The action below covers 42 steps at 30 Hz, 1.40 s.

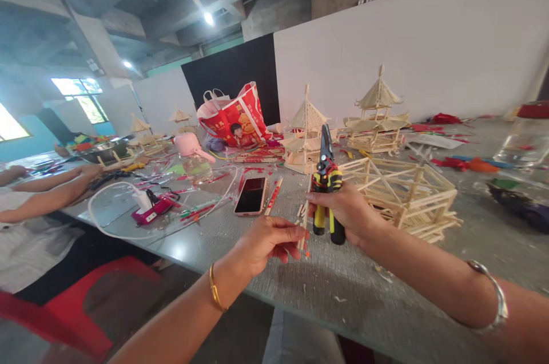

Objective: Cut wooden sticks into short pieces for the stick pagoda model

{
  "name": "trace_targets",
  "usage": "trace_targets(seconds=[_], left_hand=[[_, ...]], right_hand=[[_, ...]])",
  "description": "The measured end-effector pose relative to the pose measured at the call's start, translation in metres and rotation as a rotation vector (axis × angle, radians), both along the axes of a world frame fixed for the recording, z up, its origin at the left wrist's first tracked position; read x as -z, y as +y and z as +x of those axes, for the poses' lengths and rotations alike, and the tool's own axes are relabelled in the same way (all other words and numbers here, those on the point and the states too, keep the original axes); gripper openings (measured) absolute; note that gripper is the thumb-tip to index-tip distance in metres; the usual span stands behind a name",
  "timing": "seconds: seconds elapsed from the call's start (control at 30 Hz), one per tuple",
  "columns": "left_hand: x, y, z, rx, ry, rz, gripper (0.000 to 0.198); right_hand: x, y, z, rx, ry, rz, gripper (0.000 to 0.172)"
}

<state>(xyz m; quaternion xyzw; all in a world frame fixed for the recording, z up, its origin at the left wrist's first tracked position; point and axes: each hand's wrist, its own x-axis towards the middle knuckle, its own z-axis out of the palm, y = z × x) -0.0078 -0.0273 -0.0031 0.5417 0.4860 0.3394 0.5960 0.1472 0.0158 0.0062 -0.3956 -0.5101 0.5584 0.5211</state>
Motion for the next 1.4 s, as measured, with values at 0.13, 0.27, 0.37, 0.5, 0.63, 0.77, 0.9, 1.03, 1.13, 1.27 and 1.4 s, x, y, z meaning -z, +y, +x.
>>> trace_targets(seconds=[0.13,0.27,0.37,0.5,0.63,0.77,0.9,1.03,1.13,1.27,1.4], left_hand=[[-0.002,0.000,0.002,0.004,0.022,-0.001,0.021],[-0.002,-0.002,0.003,0.009,0.032,0.036,0.018],[-0.002,-0.002,0.003,0.010,0.035,0.055,0.018],[0.000,-0.002,0.003,0.007,0.019,0.068,0.019],[0.000,-0.003,0.004,-0.027,0.044,0.115,0.021],[-0.003,-0.001,0.000,-0.096,0.112,0.191,0.021],[-0.005,0.007,-0.013,-0.122,0.156,0.245,0.020],[-0.008,0.014,-0.025,-0.148,0.156,0.245,0.022],[-0.011,0.015,-0.026,-0.157,0.133,0.234,0.022],[-0.016,0.013,-0.023,-0.157,0.137,0.237,0.021],[-0.019,0.013,-0.019,-0.157,0.164,0.260,0.023]], right_hand=[[-0.001,-0.001,0.000,0.015,-0.022,0.018,0.021],[-0.001,-0.004,-0.001,0.022,-0.040,0.036,0.021],[-0.001,-0.005,0.000,0.024,-0.048,0.048,0.020],[0.001,-0.005,0.001,0.026,-0.054,0.058,0.019],[-0.001,-0.007,-0.001,-0.002,-0.063,0.041,0.019],[-0.002,-0.015,-0.001,-0.062,-0.078,-0.003,0.021],[0.004,-0.028,0.013,-0.135,-0.305,-0.046,0.022],[0.005,-0.049,0.035,-0.226,-0.681,0.002,0.019],[0.001,-0.065,0.047,-0.269,-0.935,-0.006,0.012],[0.002,-0.074,0.052,-0.318,-0.986,-0.016,0.012],[0.008,-0.068,0.052,-0.349,-0.999,0.001,0.013]])
